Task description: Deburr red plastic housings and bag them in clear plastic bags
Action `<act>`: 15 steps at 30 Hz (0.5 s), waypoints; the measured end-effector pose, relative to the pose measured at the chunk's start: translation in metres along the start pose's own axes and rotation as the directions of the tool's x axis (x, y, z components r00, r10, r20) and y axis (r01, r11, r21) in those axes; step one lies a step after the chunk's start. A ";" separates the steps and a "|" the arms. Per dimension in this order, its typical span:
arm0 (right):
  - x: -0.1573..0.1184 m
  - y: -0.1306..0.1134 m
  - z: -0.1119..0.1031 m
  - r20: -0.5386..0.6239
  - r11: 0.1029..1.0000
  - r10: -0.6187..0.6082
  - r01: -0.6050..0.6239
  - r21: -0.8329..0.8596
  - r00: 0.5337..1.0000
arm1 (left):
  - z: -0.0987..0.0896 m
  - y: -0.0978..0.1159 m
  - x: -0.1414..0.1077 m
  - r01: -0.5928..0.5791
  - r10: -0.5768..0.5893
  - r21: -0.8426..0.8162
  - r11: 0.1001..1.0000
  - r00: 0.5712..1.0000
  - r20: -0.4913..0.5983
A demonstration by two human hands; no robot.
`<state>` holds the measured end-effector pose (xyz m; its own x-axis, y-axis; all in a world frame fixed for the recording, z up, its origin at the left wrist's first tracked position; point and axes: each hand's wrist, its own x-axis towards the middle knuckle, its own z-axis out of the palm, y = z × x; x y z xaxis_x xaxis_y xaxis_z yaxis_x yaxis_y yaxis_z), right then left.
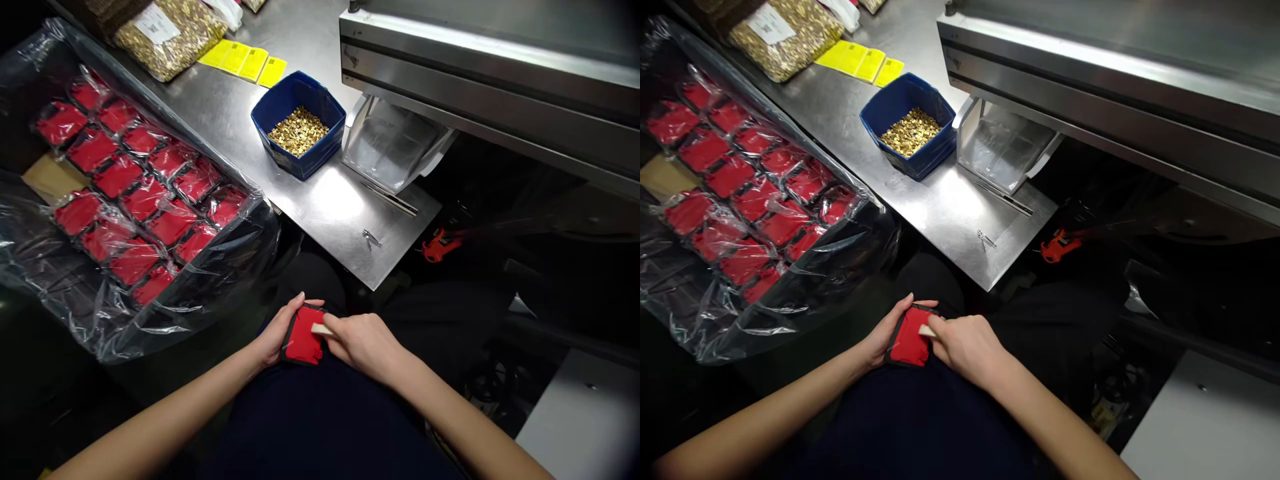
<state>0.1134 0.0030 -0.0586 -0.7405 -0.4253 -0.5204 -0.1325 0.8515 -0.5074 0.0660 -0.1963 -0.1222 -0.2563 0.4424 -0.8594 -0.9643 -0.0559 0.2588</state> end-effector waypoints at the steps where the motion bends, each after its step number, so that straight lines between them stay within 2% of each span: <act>1: 0.000 0.001 0.000 0.005 1.000 0.011 -0.011 0.002 1.000 | 0.000 0.000 0.000 -0.001 0.001 0.009 1.000 1.000 -0.002; 6: 0.000 -0.001 0.001 0.009 0.999 -0.035 0.035 0.001 0.999 | 0.001 -0.002 0.000 -0.035 0.035 -0.029 0.999 0.999 0.003; 10: 0.000 0.000 0.000 -0.003 0.999 0.028 -0.028 0.045 1.000 | 0.001 -0.003 -0.001 -0.023 0.022 -0.011 1.000 0.999 -0.023; 15: -0.003 0.000 0.002 -0.019 0.999 -0.005 0.006 0.052 1.000 | 0.002 -0.001 -0.001 -0.018 0.018 -0.048 0.999 1.000 0.006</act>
<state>0.1167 0.0039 -0.0584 -0.7522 -0.4233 -0.5050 -0.1022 0.8320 -0.5453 0.0675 -0.1948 -0.1202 -0.2730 0.4470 -0.8518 -0.9617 -0.1065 0.2524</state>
